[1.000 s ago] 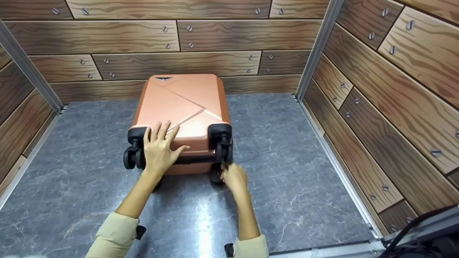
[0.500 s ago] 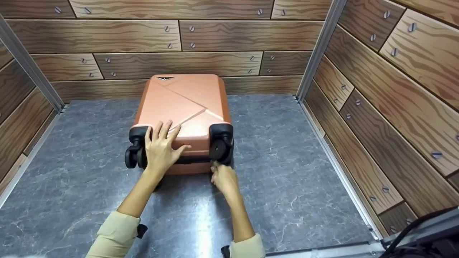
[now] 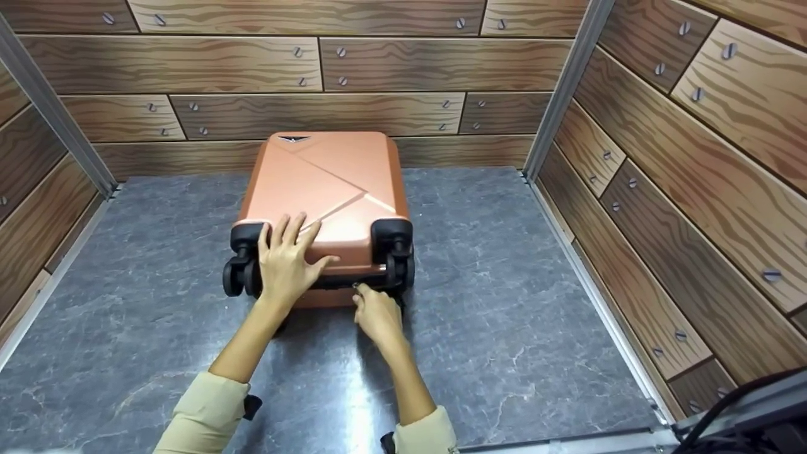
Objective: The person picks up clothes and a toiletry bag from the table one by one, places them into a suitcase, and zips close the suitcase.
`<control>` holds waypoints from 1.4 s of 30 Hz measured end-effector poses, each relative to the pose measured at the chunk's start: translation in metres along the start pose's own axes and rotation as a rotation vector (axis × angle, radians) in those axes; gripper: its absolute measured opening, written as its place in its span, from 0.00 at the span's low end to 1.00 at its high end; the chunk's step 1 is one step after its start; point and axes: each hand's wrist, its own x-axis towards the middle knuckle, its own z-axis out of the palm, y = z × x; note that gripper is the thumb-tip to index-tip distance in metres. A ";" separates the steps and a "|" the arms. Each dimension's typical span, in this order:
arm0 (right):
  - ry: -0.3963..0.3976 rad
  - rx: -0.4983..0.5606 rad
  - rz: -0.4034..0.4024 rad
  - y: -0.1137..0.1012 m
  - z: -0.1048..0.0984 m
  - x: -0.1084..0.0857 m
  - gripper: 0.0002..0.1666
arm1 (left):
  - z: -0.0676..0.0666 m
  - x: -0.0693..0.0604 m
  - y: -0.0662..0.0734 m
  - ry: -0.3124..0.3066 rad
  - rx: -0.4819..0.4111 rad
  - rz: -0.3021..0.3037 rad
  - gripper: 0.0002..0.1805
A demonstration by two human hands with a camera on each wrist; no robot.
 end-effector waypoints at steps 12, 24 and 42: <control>-0.022 -0.006 -0.023 -0.009 0.008 0.006 0.10 | -0.001 0.000 0.000 -0.021 -0.024 -0.022 0.36; -0.113 -0.007 0.001 -0.004 0.004 0.006 0.08 | -0.002 -0.002 0.003 -0.035 -0.018 -0.019 0.37; -0.116 0.149 -0.097 -0.027 -0.055 -0.005 0.15 | -0.003 -0.004 0.002 -0.040 -0.052 -0.013 0.37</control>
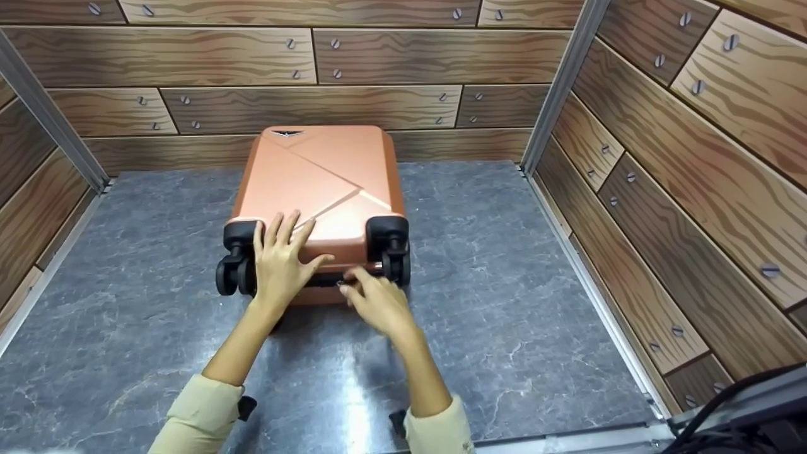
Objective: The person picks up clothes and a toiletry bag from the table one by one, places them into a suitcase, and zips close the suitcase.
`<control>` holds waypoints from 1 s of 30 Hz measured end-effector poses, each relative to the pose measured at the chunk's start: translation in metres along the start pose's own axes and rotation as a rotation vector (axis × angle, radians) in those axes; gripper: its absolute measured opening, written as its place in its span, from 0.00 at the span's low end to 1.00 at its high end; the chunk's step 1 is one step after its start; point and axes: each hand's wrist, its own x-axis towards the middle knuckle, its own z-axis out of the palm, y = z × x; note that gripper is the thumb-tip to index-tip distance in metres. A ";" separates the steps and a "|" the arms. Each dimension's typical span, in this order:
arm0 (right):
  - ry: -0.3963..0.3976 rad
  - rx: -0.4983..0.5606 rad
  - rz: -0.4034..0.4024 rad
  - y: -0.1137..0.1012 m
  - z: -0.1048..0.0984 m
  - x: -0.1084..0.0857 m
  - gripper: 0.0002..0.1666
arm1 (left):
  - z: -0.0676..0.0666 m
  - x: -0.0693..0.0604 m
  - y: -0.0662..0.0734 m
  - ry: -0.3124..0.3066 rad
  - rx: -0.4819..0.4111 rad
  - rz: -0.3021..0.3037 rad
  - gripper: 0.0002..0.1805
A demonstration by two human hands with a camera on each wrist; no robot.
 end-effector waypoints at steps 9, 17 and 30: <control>0.207 -0.493 -0.293 -0.006 -0.031 0.051 0.35 | 0.002 0.001 -0.002 -0.001 0.000 0.005 0.37; 0.133 -0.745 -0.263 0.022 -0.017 0.070 0.52 | 0.003 -0.002 -0.002 0.006 -0.005 0.013 0.38; 0.173 -0.727 -0.282 0.025 -0.013 0.069 0.51 | -0.011 -0.012 0.013 0.142 -0.358 -0.178 0.21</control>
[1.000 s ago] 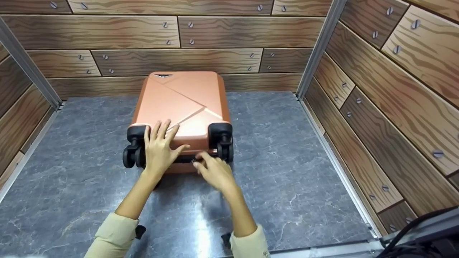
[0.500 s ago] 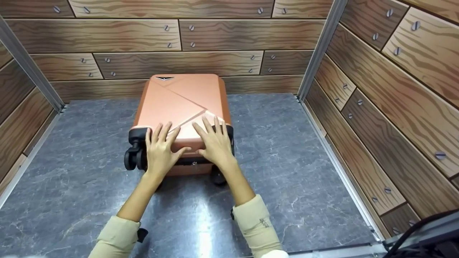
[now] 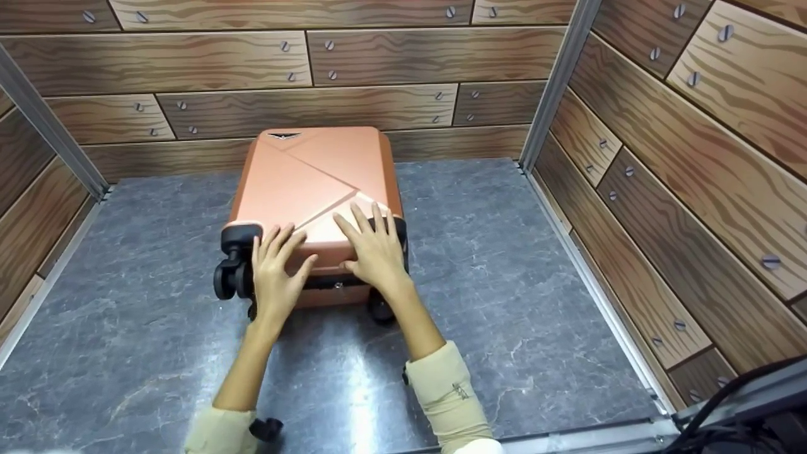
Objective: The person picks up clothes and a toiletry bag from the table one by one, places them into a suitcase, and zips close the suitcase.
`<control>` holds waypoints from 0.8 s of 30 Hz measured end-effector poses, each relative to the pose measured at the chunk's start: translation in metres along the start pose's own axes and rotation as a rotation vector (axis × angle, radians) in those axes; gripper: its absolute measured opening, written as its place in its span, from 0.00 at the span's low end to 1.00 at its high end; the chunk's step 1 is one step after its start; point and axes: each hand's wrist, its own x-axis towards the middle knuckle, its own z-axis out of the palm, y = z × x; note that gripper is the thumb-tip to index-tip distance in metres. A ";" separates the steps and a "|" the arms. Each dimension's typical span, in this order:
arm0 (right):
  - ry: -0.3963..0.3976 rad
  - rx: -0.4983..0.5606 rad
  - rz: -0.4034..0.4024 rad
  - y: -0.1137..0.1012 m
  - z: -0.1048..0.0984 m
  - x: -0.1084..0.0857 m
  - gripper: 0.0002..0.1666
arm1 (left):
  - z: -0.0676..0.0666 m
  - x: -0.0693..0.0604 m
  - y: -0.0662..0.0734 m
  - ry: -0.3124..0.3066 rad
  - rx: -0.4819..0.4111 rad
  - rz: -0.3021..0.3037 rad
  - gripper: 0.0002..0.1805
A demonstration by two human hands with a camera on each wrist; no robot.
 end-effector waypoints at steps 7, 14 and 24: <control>-0.004 0.013 0.002 0.000 -0.001 -0.001 0.51 | -0.006 -0.034 0.025 0.361 -0.449 -0.299 0.13; 0.003 -0.006 -0.007 0.001 -0.001 -0.001 0.51 | 0.008 -0.071 0.041 0.225 -0.817 -0.907 0.12; -0.033 -0.002 0.013 0.000 -0.002 0.000 0.50 | 0.034 -0.083 0.037 -0.182 -0.856 -1.204 0.20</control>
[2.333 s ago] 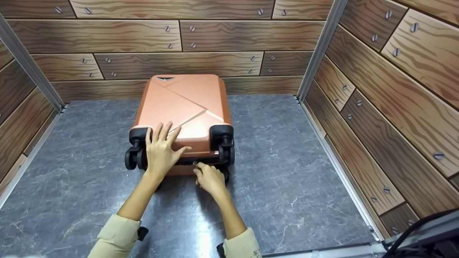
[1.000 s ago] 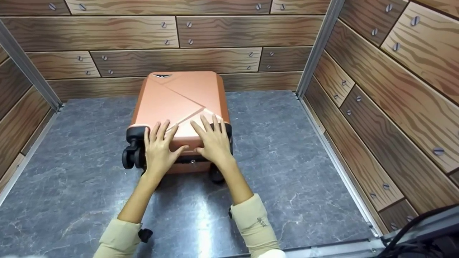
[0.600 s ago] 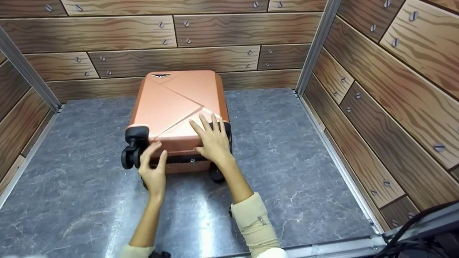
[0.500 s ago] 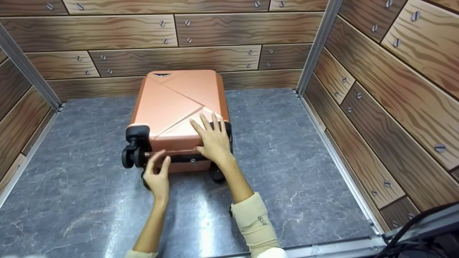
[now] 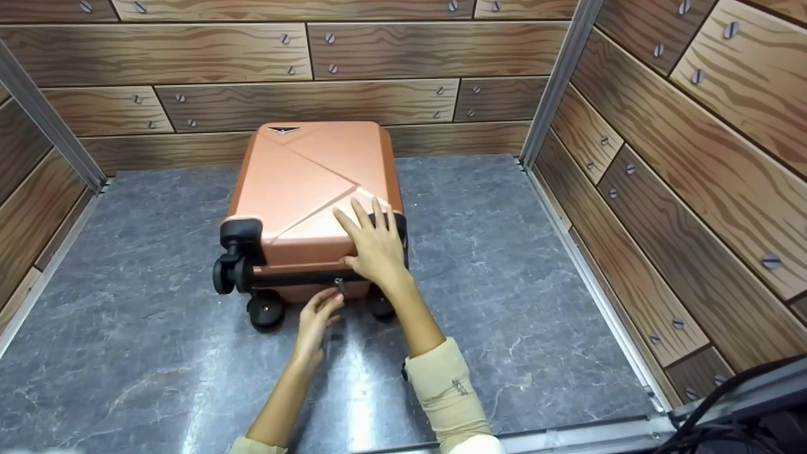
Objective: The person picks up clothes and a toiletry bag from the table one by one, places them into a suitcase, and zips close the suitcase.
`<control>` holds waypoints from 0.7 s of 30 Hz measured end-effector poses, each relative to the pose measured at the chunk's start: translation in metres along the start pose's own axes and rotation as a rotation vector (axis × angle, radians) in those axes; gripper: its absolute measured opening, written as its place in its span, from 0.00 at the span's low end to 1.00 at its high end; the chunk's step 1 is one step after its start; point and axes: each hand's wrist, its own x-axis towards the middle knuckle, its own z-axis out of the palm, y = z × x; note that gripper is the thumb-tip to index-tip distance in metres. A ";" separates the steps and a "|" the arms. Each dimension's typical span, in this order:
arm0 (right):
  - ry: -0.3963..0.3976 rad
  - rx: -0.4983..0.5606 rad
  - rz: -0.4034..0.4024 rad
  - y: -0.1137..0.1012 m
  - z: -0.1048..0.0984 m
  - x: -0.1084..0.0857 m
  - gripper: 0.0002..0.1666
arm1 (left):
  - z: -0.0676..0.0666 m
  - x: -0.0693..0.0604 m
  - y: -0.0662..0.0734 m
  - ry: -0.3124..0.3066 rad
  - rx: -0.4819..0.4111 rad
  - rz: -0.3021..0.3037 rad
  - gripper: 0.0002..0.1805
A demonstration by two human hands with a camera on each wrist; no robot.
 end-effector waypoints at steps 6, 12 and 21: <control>-0.002 -0.004 0.002 -0.001 0.000 0.001 0.50 | 0.000 0.008 0.002 -0.127 0.014 -0.062 0.20; -0.008 0.003 0.006 -0.001 0.001 0.001 0.50 | 0.004 0.012 0.004 -0.227 -0.050 -0.080 0.12; 0.019 0.000 0.000 0.000 0.001 0.000 0.50 | 0.003 0.014 0.006 -0.256 -0.101 -0.108 0.07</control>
